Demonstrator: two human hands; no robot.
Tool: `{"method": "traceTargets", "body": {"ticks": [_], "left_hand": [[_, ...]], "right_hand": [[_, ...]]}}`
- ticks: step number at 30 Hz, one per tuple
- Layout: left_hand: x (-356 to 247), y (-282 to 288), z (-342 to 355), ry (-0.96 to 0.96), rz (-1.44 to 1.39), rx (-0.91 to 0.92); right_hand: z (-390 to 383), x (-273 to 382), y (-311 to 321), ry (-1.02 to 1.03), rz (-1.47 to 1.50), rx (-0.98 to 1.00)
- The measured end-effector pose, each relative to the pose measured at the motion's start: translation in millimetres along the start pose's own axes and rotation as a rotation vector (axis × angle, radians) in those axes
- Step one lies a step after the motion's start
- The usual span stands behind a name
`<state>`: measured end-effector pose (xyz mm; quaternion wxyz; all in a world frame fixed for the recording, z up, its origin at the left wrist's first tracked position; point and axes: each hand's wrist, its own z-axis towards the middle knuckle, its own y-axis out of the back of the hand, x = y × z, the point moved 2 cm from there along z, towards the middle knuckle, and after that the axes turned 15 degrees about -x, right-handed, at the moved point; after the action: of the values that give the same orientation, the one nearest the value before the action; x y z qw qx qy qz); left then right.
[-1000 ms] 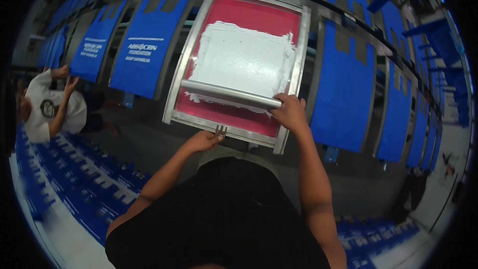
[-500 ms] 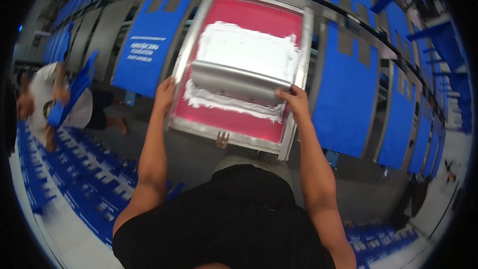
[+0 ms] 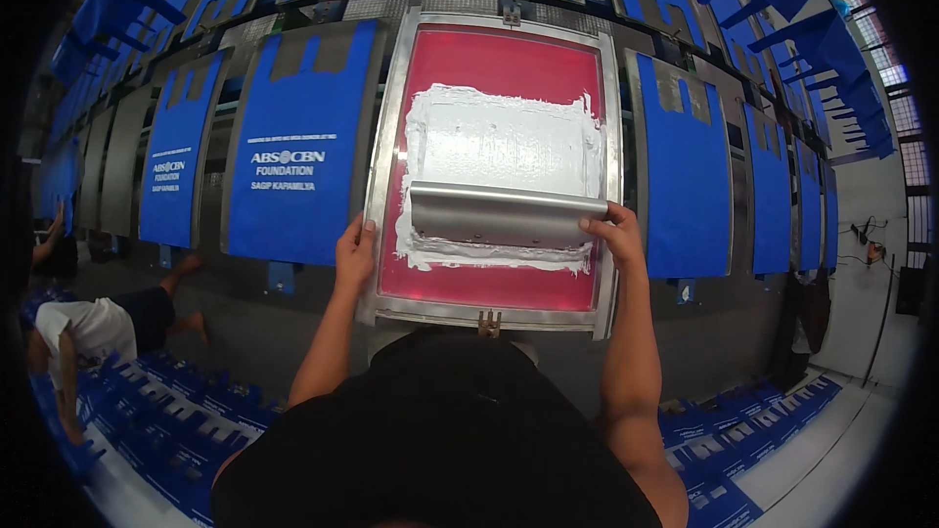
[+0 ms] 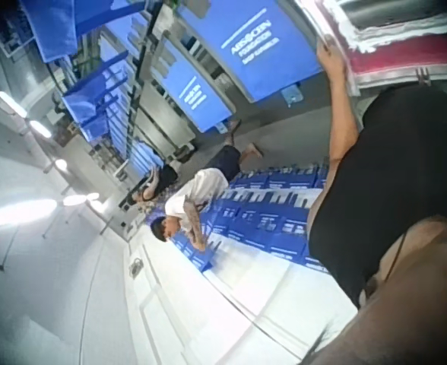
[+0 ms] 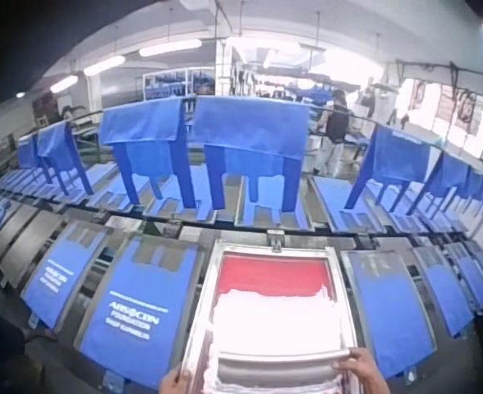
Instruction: The person uses a squeegee to spread white ink across a screen printing frame. They repeatedly pull the squeegee downward to distribute the ink evenly over the mesh. The task is performed continuously on the same frame throughout the clip.
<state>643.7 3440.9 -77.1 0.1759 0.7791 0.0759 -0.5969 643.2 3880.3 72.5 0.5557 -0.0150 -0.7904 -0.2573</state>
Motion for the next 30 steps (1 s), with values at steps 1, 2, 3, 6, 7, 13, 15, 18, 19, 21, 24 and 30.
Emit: {"method": "traceTargets", "body": {"ticks": [1, 2, 3, 6, 7, 13, 15, 18, 19, 21, 24, 30], "left_hand": [[-0.4, 0.1, -3.9, 0.055, -0.009, -0.022], [0.2, -0.8, -5.8, 0.066, -0.033, -0.010], [0.7, -2.2, -5.9, 0.079, -0.058, 0.000], [-1.5, 0.4, -3.2, 0.092, -0.098, -0.012], [-2.0, 3.1, -2.4, 0.094, -0.085, -0.024], [7.4, -0.7, 4.7, 0.062, 0.048, -0.068], [-1.9, -12.1, -0.5, 0.080, 0.005, -0.076], [4.0, -12.3, 3.6, 0.131, -0.074, -0.067], [4.3, -11.3, 3.6, 0.142, -0.086, -0.058], [4.6, -9.4, 2.7, 0.160, -0.112, -0.038], [9.2, -13.1, 0.6, 0.133, -0.007, -0.053], [23.6, -21.2, 2.6, 0.055, 0.045, 0.011]], "right_hand": [[1.2, -0.9, -0.2, -0.006, -0.004, 0.008], [3.2, -2.3, 0.5, -0.011, -0.010, 0.016], [5.7, -6.6, 1.5, -0.022, -0.028, 0.015], [13.6, -8.0, -2.9, -0.017, -0.016, 0.032], [15.9, -6.6, -4.7, -0.008, -0.026, 0.032], [28.4, -12.8, -4.4, 0.023, -0.134, 0.037], [31.8, -22.4, 0.2, 0.059, -0.051, 0.035], [31.3, -36.6, 0.8, 0.062, -0.013, 0.069], [31.0, -38.1, -0.5, 0.066, -0.002, 0.076], [26.1, -40.5, -0.1, 0.047, 0.012, 0.073], [25.0, -43.2, 0.3, 0.038, -0.015, 0.053], [24.9, -45.6, 6.0, 0.058, -0.090, 0.083]]}}
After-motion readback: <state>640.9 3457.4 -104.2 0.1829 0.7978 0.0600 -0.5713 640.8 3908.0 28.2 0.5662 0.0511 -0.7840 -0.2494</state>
